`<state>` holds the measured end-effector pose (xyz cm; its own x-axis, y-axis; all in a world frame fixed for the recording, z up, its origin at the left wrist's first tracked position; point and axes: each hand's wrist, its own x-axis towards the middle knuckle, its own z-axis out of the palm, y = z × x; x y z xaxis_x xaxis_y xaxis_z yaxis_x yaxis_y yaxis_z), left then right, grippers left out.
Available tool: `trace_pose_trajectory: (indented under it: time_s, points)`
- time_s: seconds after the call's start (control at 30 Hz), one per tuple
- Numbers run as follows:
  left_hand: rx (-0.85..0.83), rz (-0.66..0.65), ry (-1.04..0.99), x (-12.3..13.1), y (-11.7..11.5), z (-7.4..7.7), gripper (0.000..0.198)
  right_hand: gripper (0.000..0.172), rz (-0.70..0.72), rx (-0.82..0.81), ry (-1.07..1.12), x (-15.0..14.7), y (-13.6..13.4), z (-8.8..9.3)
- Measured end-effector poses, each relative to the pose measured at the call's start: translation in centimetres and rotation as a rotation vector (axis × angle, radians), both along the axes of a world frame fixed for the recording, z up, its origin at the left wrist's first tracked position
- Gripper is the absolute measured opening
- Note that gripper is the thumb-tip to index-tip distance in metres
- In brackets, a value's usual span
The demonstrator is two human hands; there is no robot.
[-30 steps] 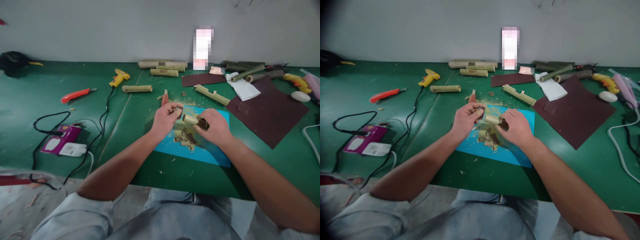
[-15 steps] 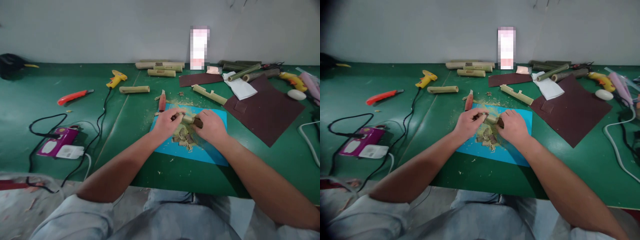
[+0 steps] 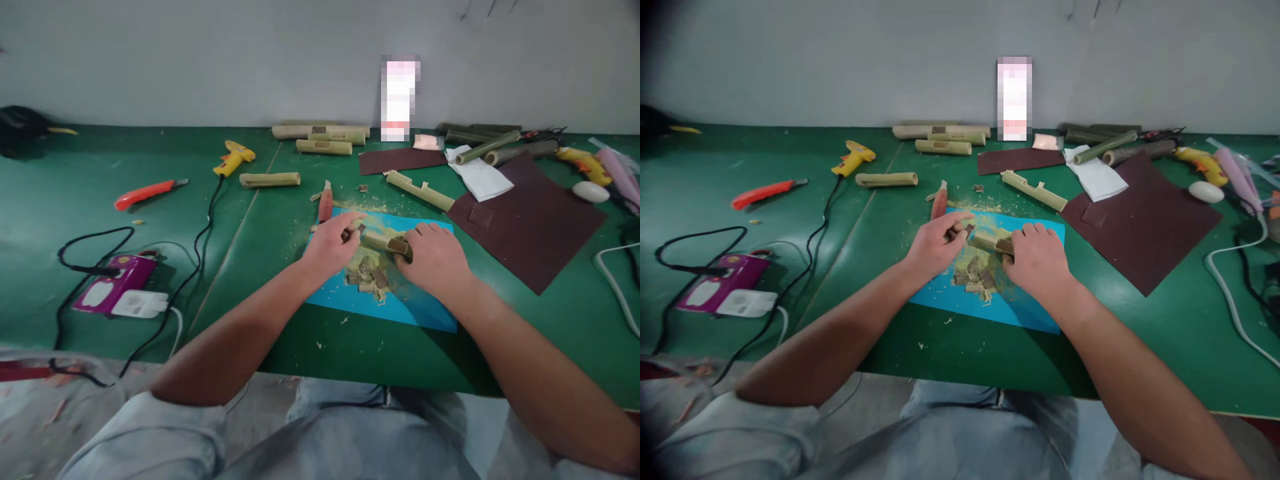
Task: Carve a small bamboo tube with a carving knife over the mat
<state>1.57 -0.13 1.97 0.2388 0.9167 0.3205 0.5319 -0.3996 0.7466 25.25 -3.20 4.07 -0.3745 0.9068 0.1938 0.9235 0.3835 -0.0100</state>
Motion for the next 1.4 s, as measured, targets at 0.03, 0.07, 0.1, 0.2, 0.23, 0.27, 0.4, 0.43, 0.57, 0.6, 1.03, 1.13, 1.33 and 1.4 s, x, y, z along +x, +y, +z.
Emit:
trace_pose_trajectory:
  time_s: [0.03, 0.07, 0.1, 0.2, 0.23, 0.27, 0.4, 0.43, 0.57, 0.6, 1.03, 1.13, 1.33, 1.4]
  points:
    - [-0.010, 0.002, -0.027, 0.0, 0.0, 0.1, 0.029, 0.019, 0.000, 0.005, 0.011, -0.1, 0.0, 0.0]
    - [-0.014, 0.005, -0.051, 0.1, -0.1, 0.1, 0.026, 0.018, 0.002, 0.010, 0.030, -0.2, 0.0, -0.1]
    - [-0.013, 0.007, -0.068, 0.1, -0.2, 0.2, 0.023, 0.018, 0.004, 0.014, 0.055, -0.3, -0.1, -0.2]
    - [0.006, 0.015, -0.088, 0.4, -0.5, 0.3, 0.022, 0.019, 0.018, -0.002, 0.116, -0.7, -0.2, -0.7]
    - [0.009, 0.017, -0.081, 0.4, -0.6, 0.3, 0.022, 0.019, 0.023, -0.018, 0.122, -0.9, -0.3, -0.8]
    - [0.007, 0.011, -0.067, 0.5, -0.7, 0.2, 0.021, 0.020, 0.025, -0.035, 0.125, -1.1, -0.3, -1.0]
    - [-0.028, -0.054, 0.036, 0.9, -0.8, -0.1, 0.009, 0.021, 0.012, -0.069, 0.154, -1.6, -0.4, -1.5]
    - [-0.029, -0.063, 0.060, 1.0, -0.8, -0.1, 0.010, 0.022, 0.011, -0.068, 0.168, -1.7, -0.4, -1.6]
    - [0.005, -0.045, 0.112, 1.2, -0.8, 0.0, 0.013, 0.022, -0.002, -0.080, 0.183, -1.9, -0.2, -1.6]
    - [0.013, -0.045, 0.118, 1.2, -0.8, 0.0, 0.013, 0.022, -0.011, -0.091, 0.179, -1.9, -0.2, -1.5]
    - [-0.011, -0.022, 0.049, 0.6, -0.8, 0.0, 0.023, 0.023, -0.004, -0.063, 0.236, -1.4, -0.1, -2.1]
    - [-0.228, -0.009, -0.213, 1.0, -1.2, 0.7, 0.027, 0.026, 0.003, 0.005, 0.259, -1.2, -0.1, -2.0]
    - [-0.497, -0.008, -0.552, 1.7, -1.8, 2.1, 0.023, 0.034, 0.063, 0.109, 0.415, -1.0, -0.2, -1.7]
    - [-0.500, -0.021, -0.568, 1.9, -1.9, 2.2, 0.023, 0.036, 0.103, 0.103, 0.472, -1.0, -0.2, -1.7]
